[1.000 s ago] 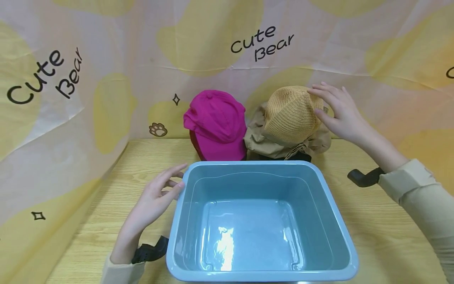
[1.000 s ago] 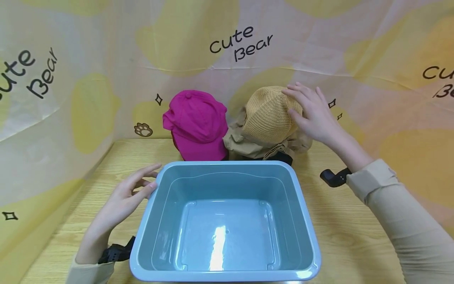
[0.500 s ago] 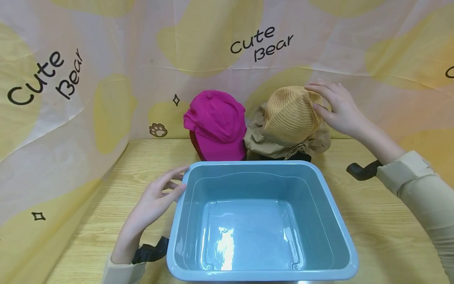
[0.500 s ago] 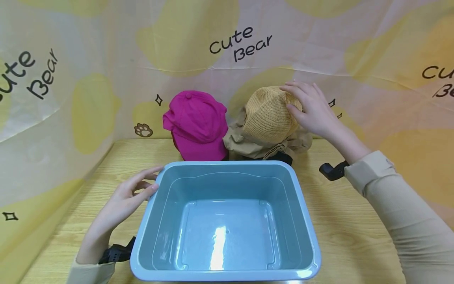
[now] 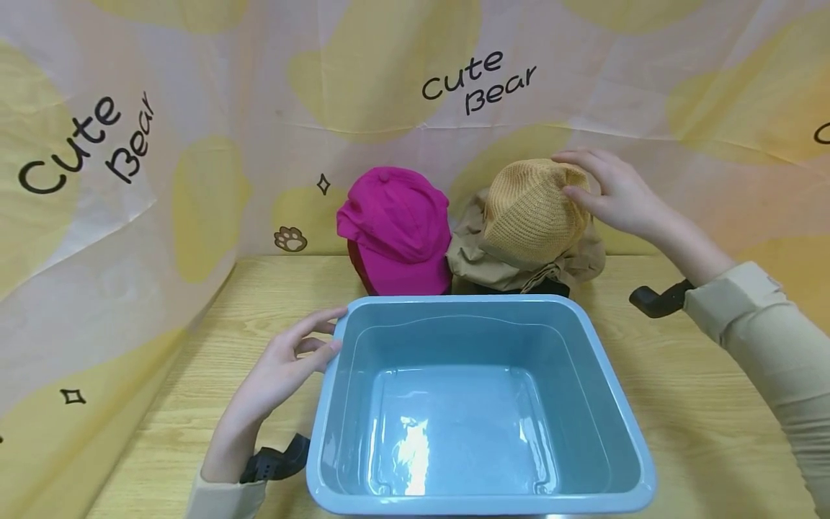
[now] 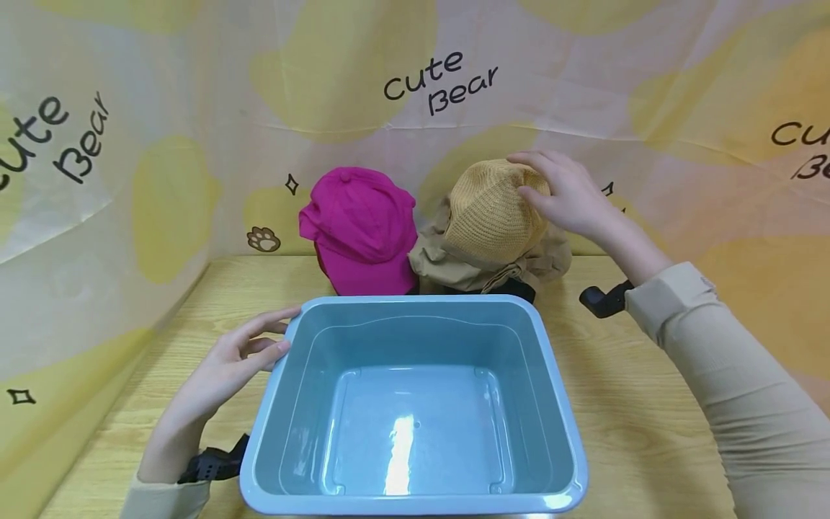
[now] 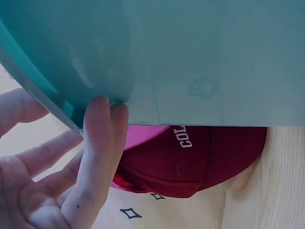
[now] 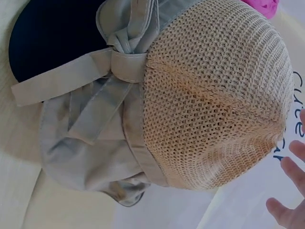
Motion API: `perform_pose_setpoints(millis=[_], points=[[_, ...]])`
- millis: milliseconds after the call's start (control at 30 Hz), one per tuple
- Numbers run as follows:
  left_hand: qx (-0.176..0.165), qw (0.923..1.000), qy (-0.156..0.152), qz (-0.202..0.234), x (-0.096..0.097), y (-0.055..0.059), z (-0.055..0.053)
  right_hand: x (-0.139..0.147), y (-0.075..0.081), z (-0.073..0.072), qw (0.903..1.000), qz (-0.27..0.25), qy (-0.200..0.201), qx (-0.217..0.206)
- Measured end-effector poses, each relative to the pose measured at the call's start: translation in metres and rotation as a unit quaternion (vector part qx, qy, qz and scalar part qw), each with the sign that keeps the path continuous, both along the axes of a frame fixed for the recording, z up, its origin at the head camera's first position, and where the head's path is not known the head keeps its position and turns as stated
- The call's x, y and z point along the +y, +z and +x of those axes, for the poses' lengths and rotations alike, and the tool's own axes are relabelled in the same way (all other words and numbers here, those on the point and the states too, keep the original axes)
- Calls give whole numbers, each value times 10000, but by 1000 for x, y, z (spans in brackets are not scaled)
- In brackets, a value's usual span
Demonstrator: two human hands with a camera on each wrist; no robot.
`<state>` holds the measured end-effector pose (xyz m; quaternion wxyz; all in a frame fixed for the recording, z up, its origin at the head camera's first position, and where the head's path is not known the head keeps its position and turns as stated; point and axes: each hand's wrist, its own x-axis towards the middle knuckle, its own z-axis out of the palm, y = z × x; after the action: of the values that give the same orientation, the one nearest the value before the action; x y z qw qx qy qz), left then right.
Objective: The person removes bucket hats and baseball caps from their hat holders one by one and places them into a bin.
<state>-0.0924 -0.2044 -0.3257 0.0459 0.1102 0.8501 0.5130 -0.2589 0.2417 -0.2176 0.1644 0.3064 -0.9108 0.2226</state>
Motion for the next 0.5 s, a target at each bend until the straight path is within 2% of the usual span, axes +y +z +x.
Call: perform_pose_setpoints(millis=[300,500], points=[[-48,9999,-51,106,-2,1,1,-4,10,-5,9993,361,13,-19],[-201,9991,-177,322,-4,1,0,-4,9,-11,9982,582,43,-112]])
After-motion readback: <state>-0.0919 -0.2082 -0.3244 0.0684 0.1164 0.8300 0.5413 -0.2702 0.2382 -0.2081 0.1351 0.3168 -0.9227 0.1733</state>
